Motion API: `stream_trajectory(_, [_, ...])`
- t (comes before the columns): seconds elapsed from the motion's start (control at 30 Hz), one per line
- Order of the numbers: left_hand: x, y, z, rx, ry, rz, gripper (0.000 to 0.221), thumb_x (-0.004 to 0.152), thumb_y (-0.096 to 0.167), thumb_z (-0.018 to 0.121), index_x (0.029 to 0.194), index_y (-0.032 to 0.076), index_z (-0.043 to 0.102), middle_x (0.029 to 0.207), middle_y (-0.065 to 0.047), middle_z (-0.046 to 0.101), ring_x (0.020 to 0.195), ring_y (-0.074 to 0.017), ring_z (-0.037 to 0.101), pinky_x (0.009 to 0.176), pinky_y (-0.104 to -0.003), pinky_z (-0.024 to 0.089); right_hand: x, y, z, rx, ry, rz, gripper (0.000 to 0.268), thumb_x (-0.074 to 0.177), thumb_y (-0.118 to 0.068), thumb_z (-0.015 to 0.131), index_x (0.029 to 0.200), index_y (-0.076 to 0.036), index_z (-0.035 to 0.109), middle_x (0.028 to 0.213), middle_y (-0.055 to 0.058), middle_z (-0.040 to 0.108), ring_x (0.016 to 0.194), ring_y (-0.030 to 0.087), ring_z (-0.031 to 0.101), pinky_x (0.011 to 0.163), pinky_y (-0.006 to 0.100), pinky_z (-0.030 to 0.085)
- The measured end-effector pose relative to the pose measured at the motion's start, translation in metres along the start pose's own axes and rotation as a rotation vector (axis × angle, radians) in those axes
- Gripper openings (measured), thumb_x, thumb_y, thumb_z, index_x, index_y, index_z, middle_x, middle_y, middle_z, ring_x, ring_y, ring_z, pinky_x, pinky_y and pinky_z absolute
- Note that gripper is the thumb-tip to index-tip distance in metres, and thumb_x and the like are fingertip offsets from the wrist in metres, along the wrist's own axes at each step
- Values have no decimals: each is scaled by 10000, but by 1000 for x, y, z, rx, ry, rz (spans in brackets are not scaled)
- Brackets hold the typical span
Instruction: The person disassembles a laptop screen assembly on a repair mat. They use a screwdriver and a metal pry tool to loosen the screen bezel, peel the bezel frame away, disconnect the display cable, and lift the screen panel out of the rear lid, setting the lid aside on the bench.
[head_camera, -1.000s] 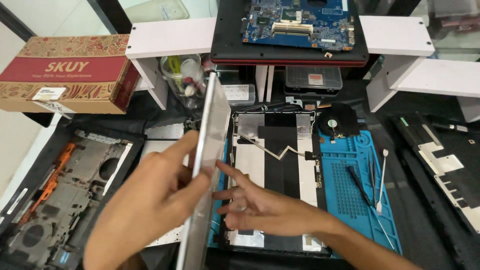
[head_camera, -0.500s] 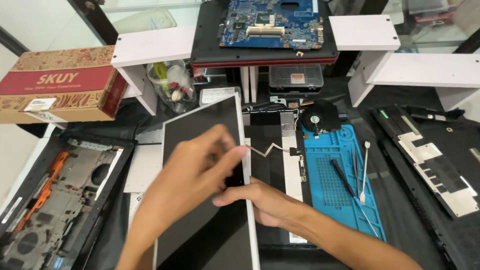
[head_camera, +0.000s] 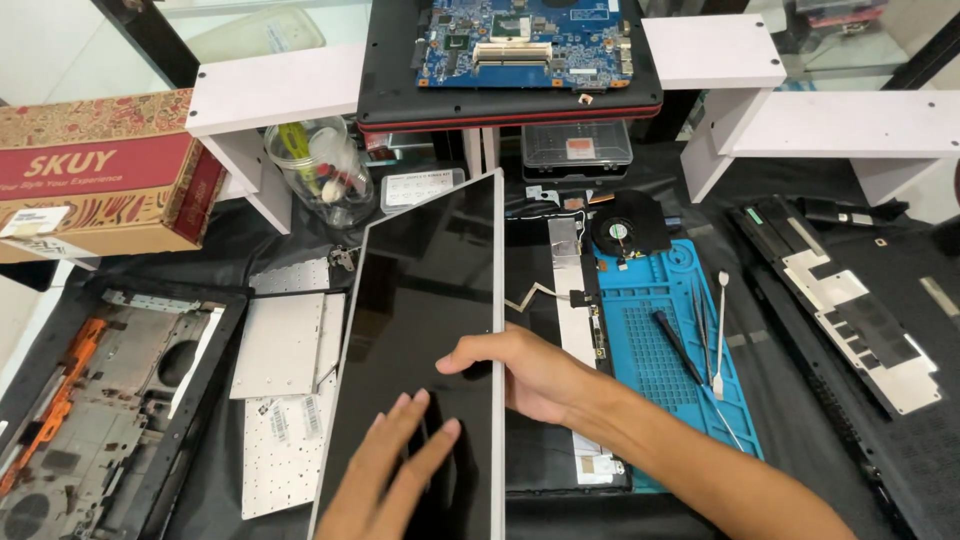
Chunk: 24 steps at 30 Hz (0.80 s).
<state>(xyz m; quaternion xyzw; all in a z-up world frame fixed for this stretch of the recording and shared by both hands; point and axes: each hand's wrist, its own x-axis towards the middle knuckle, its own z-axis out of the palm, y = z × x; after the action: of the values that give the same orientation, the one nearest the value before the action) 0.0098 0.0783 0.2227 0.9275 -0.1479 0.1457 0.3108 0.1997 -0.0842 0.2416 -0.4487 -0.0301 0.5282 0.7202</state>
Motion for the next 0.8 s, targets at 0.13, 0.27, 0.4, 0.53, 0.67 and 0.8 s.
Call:
stream_trajectory(0.13, [-14, 1, 32, 250, 20, -85, 476, 1037, 358, 454, 1444, 147, 581, 1543, -266, 443, 1471, -404, 395, 1184, -593, 273, 6, 3, -8, 10, 3, -4, 236, 803, -110, 726, 999, 22, 725, 968, 75, 745, 885, 162, 698, 814, 309, 554])
stream_trajectory(0.27, [-16, 9, 38, 323, 96, -84, 496, 1052, 442, 395, 1413, 179, 609, 1502, -230, 487, 1446, -379, 429, 1175, -608, 294, 2, -4, 3, 21, -8, 8, 213, 817, -127, 719, 990, -5, 733, 957, 70, 743, 879, 159, 696, 810, 319, 555])
stream_trajectory(0.4, [-15, 7, 39, 348, 125, -73, 501, 1044, 461, 397, 1406, 193, 616, 1476, -231, 517, 1423, -374, 463, 1163, -597, 326, 5, -2, 2, 18, -8, 2, 214, 831, -141, 718, 997, -6, 737, 964, 61, 748, 894, 151, 699, 817, 310, 555])
stream_trajectory(0.53, [-12, 6, 37, 374, 146, -45, 498, 1040, 469, 388, 1394, 210, 622, 1458, -225, 536, 1403, -368, 494, 1151, -593, 360, 6, 1, -3, 55, -60, -25, 222, 854, -150, 719, 1018, -2, 741, 981, 64, 750, 908, 148, 697, 823, 309, 550])
stream_trajectory(0.67, [-3, 14, 27, 349, 175, -17, 476, 1040, 477, 406, 1369, 223, 636, 1420, -247, 549, 1368, -359, 534, 1123, -574, 405, 7, 3, -9, 68, -93, -57, 228, 913, -192, 731, 1051, -10, 724, 1037, 64, 752, 954, 151, 701, 854, 315, 545])
stream_trajectory(0.8, [-6, 16, 23, 378, 245, -36, 404, 1045, 402, 421, 1338, 242, 649, 1381, -229, 601, 1342, -362, 578, 1100, -563, 462, -2, -5, 3, 66, -94, -65, 375, 918, -341, 709, 1134, -36, 727, 1097, 83, 750, 1000, 185, 701, 910, 344, 549])
